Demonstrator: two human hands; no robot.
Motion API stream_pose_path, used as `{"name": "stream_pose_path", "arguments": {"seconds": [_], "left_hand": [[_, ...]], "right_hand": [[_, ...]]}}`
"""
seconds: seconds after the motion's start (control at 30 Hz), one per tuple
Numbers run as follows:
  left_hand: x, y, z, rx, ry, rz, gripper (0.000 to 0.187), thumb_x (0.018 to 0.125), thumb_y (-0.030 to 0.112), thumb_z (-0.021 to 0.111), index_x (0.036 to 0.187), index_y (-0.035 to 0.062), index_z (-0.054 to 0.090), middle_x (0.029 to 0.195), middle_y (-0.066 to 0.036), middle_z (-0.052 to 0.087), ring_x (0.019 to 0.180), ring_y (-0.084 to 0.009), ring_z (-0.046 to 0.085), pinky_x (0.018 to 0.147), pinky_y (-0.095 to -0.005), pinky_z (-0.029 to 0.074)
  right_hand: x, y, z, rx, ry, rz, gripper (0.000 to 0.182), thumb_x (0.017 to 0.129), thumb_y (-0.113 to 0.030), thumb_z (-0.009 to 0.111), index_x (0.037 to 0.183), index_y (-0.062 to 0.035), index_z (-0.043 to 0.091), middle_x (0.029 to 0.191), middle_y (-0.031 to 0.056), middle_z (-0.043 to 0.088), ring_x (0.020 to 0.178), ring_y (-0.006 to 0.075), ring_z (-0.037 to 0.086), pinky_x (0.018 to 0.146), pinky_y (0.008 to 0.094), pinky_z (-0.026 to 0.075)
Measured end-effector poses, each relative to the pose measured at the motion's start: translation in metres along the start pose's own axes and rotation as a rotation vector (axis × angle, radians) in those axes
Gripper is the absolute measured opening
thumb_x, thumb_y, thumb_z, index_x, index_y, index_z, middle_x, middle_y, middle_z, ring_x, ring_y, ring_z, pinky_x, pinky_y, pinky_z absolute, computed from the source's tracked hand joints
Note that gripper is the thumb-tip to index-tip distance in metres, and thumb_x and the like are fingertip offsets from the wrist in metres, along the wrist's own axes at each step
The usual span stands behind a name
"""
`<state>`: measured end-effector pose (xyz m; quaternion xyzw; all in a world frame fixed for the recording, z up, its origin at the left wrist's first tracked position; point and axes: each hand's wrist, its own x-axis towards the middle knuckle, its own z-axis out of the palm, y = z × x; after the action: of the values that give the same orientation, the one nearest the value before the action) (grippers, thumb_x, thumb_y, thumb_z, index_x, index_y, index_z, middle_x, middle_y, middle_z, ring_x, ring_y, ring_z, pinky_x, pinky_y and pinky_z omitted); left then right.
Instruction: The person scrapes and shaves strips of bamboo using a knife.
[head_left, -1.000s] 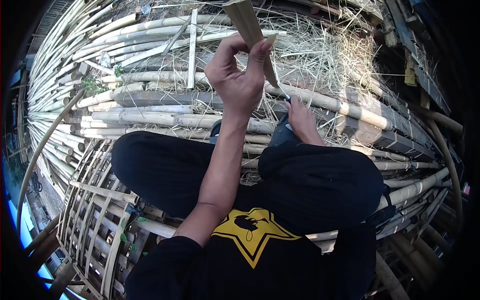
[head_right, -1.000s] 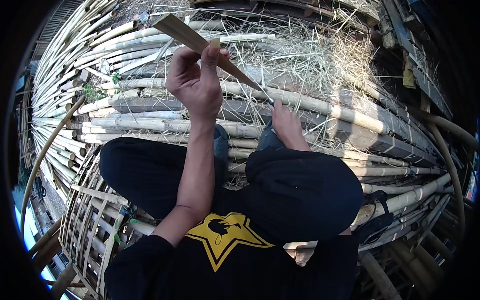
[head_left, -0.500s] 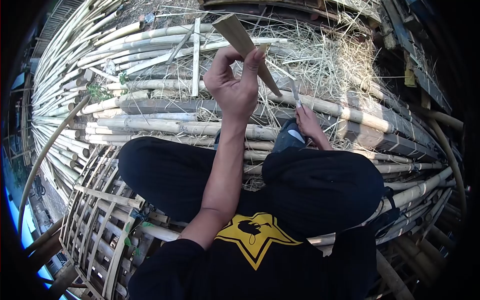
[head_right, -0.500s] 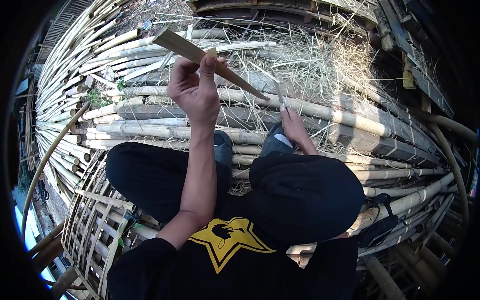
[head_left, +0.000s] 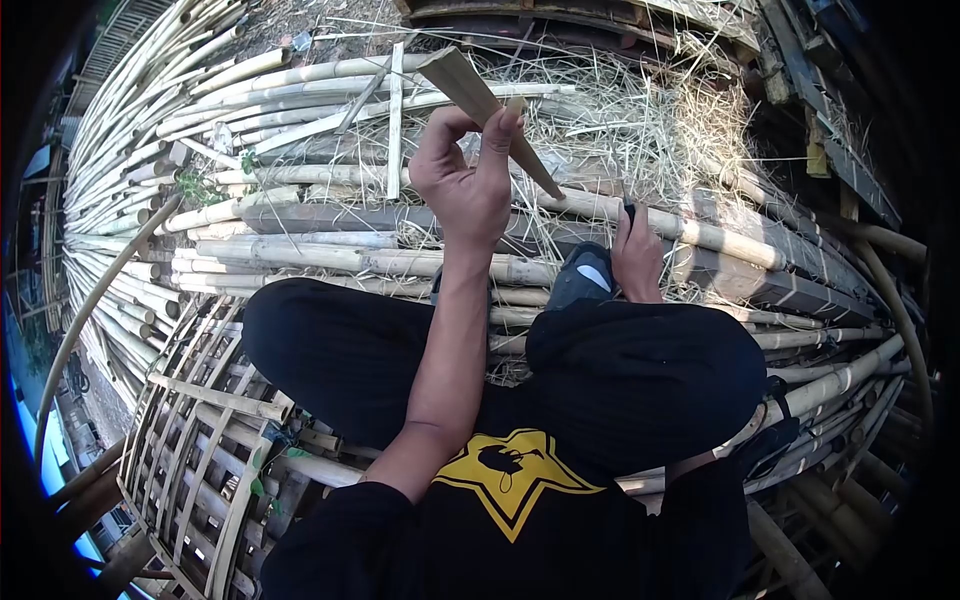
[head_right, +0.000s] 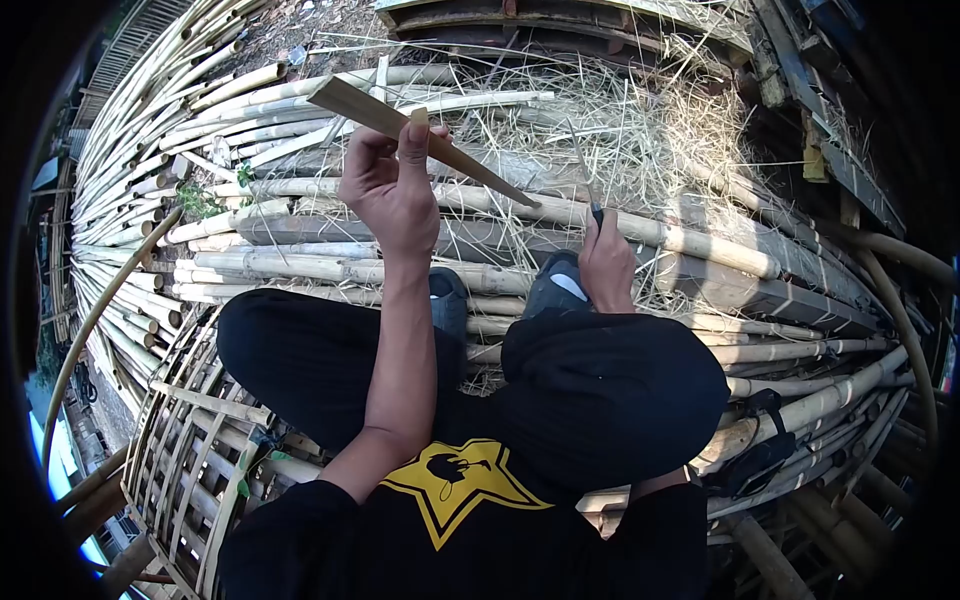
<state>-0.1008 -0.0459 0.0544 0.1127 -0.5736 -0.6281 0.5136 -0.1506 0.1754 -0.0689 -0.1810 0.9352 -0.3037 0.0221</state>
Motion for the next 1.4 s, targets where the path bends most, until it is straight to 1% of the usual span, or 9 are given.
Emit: {"name": "stream_pose_path", "arguments": {"seconds": [0.1, 0.3, 0.43, 0.53, 0.73, 0.87, 1.1, 1.23, 1.4], "left_hand": [[-0.008, 0.004, 0.002, -0.006, -0.004, -0.030, 0.011, 0.085, 0.007, 0.071, 0.084, 0.0002, 0.062, 0.076, -0.005, 0.066, 0.071, -0.0080, 0.060, 0.065, -0.0214, 0.046], [-0.003, 0.003, 0.002, -0.021, 0.011, -0.036, 0.010, 0.086, 0.006, 0.069, 0.084, -0.0003, 0.062, 0.077, -0.006, 0.066, 0.072, -0.0076, 0.060, 0.066, -0.0217, 0.046], [0.005, 0.022, 0.001, -0.070, 0.112, 0.059, 0.013, 0.086, 0.008, 0.070, 0.087, -0.0009, 0.061, 0.077, -0.006, 0.065, 0.071, -0.0099, 0.061, 0.068, -0.0226, 0.048], [0.029, 0.053, -0.004, -0.268, 0.196, 0.099, 0.021, 0.094, 0.024, 0.059, 0.092, 0.0032, 0.056, 0.070, -0.006, 0.059, 0.060, -0.0143, 0.057, 0.066, -0.0308, 0.051], [0.063, 0.092, -0.023, -0.293, 0.231, 0.045, 0.047, 0.084, 0.060, 0.052, 0.086, 0.0135, 0.049, 0.060, 0.003, 0.036, 0.053, -0.0099, 0.038, 0.058, -0.0301, 0.040], [0.089, 0.106, -0.037, -0.361, 0.291, 0.029, 0.049, 0.085, 0.063, 0.050, 0.086, 0.0134, 0.047, 0.058, 0.005, 0.030, 0.048, -0.0068, 0.032, 0.052, -0.0257, 0.035], [0.127, 0.116, -0.044, -0.368, 0.284, -0.049, 0.056, 0.097, 0.057, 0.026, 0.103, 0.0054, 0.046, 0.064, 0.001, 0.034, 0.056, -0.0111, 0.034, 0.073, -0.0321, 0.046], [0.118, 0.099, -0.048, -0.006, 0.310, -0.246, 0.071, 0.097, 0.059, 0.031, 0.134, -0.0018, 0.031, 0.109, -0.017, 0.050, 0.096, -0.0245, 0.053, 0.091, -0.0398, 0.040], [0.027, 0.056, -0.017, 0.013, -0.202, -0.670, 0.065, 0.096, 0.055, 0.040, 0.128, -0.0014, 0.044, 0.107, -0.012, 0.057, 0.098, -0.0190, 0.058, 0.086, -0.0329, 0.045]], "right_hand": [[0.014, 0.020, -0.016, -0.217, -0.271, 0.084, 0.025, 0.096, -0.024, 0.049, 0.100, 0.0002, 0.053, 0.069, 0.0249, 0.061, 0.070, 0.0450, 0.061, 0.062, 0.0529, 0.045], [0.029, 0.013, -0.036, 0.015, 0.053, 0.146, 0.027, 0.097, -0.027, 0.049, 0.098, 0.0003, 0.053, 0.073, 0.0215, 0.062, 0.069, 0.0401, 0.061, 0.064, 0.0465, 0.045], [0.042, 0.024, -0.028, 0.281, 0.016, 0.167, 0.023, 0.094, -0.023, 0.057, 0.097, -0.0008, 0.052, 0.066, 0.0068, 0.056, 0.059, 0.0175, 0.054, 0.060, 0.0342, 0.043], [0.052, 0.013, -0.040, 1.000, -0.558, 0.325, 0.025, 0.086, -0.024, 0.070, 0.097, -0.0067, 0.057, 0.067, -0.0042, 0.050, 0.059, 0.0033, 0.046, 0.054, 0.0247, 0.038], [0.068, -0.077, -0.073, 0.259, -0.612, -0.128, 0.049, 0.082, -0.035, 0.074, 0.121, -0.0083, 0.061, 0.074, 0.0022, 0.058, 0.064, 0.0097, 0.054, 0.060, 0.0270, 0.044], [0.083, -0.087, -0.072, 0.300, -0.783, -0.327, 0.047, 0.081, -0.041, 0.073, 0.111, -0.0059, 0.067, 0.077, 0.0053, 0.065, 0.062, 0.0127, 0.051, 0.059, 0.0303, 0.042], [0.089, -0.099, -0.074, 0.462, -0.994, -0.309, 0.027, 0.084, -0.028, 0.073, 0.094, -0.0038, 0.066, 0.061, -0.0033, 0.052, 0.057, 0.0033, 0.043, 0.051, 0.0228, 0.032], [0.090, -0.114, -0.092, 0.478, -0.938, -0.180, 0.032, 0.083, -0.035, 0.074, 0.088, -0.0044, 0.065, 0.058, -0.0047, 0.050, 0.055, 0.0037, 0.041, 0.050, 0.0251, 0.033], [0.088, -0.147, -0.099, 0.789, -0.788, -0.040, 0.034, 0.087, -0.036, 0.069, 0.085, -0.0034, 0.061, 0.059, -0.0036, 0.052, 0.046, 0.0027, 0.043, 0.040, 0.0211, 0.030]]}}
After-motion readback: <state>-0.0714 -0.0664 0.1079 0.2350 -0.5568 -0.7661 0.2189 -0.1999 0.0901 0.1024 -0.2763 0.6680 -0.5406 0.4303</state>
